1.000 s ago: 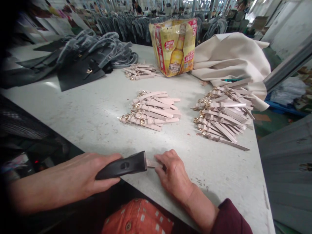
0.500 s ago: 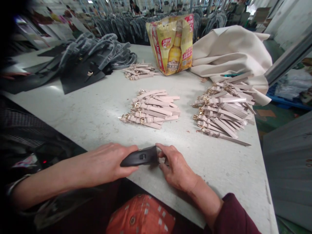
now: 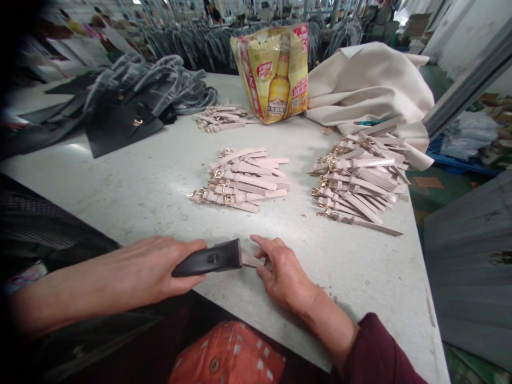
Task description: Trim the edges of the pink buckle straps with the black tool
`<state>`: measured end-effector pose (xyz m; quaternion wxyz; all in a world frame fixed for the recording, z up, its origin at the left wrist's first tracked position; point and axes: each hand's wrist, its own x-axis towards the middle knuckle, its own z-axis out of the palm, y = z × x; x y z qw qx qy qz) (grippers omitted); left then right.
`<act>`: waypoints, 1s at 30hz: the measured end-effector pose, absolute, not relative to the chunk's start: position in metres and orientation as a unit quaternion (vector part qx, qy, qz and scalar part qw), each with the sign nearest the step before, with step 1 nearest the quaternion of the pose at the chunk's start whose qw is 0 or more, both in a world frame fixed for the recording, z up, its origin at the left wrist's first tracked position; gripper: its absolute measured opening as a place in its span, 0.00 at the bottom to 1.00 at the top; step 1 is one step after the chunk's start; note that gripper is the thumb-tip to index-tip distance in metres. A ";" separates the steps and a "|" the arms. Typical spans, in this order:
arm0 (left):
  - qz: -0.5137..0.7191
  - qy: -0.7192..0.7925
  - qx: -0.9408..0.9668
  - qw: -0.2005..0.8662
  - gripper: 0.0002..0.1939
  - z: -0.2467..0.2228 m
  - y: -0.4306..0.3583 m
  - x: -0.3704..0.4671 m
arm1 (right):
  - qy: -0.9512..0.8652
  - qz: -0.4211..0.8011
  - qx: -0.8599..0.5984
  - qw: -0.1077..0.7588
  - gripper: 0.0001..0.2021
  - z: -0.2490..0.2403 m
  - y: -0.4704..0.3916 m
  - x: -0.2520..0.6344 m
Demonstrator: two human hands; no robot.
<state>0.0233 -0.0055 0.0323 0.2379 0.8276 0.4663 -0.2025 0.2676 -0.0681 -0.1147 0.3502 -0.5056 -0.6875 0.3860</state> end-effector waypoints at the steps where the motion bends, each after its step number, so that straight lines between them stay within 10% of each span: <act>1: -0.199 0.456 0.836 0.232 0.13 0.030 -0.005 0.028 | -0.687 0.386 -0.507 0.349 0.38 -0.115 -0.068 0.268; 30: -0.190 0.426 0.855 0.228 0.13 0.028 0.006 0.051 | -0.676 0.371 -0.524 0.362 0.33 -0.118 -0.065 0.265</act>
